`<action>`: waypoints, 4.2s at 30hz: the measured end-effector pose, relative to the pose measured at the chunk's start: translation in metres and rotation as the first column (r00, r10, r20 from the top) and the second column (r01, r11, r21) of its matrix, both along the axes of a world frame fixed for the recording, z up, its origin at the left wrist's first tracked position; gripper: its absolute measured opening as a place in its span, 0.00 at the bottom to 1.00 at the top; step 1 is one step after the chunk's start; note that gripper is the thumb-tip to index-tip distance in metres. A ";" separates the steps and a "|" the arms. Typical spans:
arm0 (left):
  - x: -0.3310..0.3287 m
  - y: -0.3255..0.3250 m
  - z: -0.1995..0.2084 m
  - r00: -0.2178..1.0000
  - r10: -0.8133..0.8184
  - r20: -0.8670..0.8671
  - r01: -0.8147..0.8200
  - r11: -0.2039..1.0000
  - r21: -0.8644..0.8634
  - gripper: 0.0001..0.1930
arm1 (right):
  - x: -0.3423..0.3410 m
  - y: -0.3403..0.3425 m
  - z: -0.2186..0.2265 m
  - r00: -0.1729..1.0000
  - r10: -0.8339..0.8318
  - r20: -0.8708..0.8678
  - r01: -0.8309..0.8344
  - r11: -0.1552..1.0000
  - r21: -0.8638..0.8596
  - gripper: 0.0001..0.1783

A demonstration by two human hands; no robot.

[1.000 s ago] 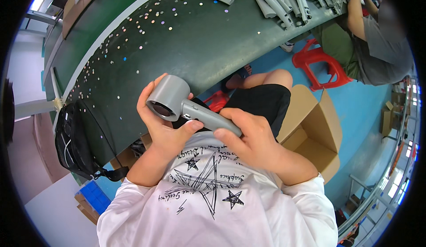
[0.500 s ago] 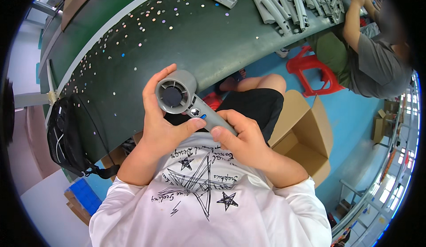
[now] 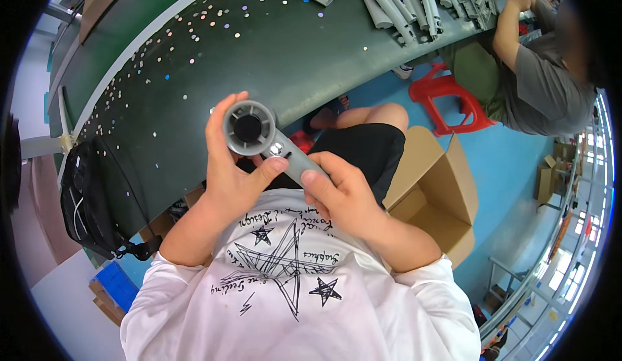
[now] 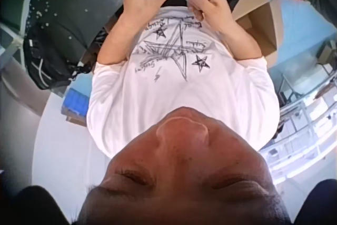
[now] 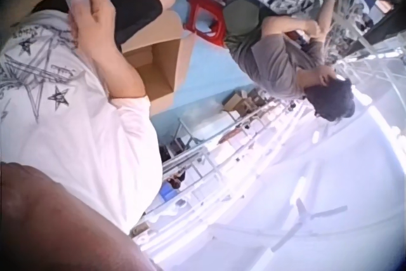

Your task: Assemble mechanical parts and internal circuit boards into a handheld electronic device housing.

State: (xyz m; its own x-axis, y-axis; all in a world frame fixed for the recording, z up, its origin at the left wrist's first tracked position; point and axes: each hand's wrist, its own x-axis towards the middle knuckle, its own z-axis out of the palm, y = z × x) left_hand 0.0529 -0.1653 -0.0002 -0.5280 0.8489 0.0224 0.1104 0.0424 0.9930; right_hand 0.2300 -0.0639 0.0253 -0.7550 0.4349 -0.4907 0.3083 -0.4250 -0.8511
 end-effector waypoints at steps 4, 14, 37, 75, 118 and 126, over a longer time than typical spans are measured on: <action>-0.012 -0.001 0.007 0.996 -0.012 -0.085 0.019 0.997 0.080 0.62 | -0.009 0.016 0.003 0.980 0.062 -0.189 -0.118 0.946 -0.301 0.20; -0.019 0.006 0.033 0.905 -0.052 -0.422 0.075 0.996 0.039 0.54 | -0.005 0.007 -0.010 0.968 -0.026 -0.249 -0.131 0.794 -0.593 0.30; -0.008 0.010 0.023 0.901 -0.094 -0.423 0.108 0.994 0.010 0.58 | 0.003 0.000 -0.020 0.941 -0.023 -0.337 -0.144 0.876 -0.460 0.20; -0.042 0.013 0.046 0.953 0.267 -0.146 -0.156 0.841 0.519 0.23 | -0.095 0.032 -0.029 0.912 0.190 -0.364 -0.082 0.953 0.292 0.24; -0.028 0.012 0.023 0.975 0.218 0.052 -0.219 0.882 0.418 0.38 | -0.068 0.055 0.033 0.917 -0.137 -0.375 0.126 0.991 -0.052 0.28; -0.002 0.111 0.031 0.456 -0.591 -0.665 0.590 0.760 -0.272 0.13 | -0.311 0.152 0.049 0.983 0.101 -0.155 -0.083 0.990 0.117 0.11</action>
State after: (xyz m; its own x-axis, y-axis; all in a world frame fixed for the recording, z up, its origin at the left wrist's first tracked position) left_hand 0.0510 -0.0547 0.0313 0.2747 0.9518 0.1361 0.7370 -0.2994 0.6059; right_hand -0.0810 0.0881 0.0748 -0.8593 0.4043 -0.3132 0.1975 -0.3025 -0.9325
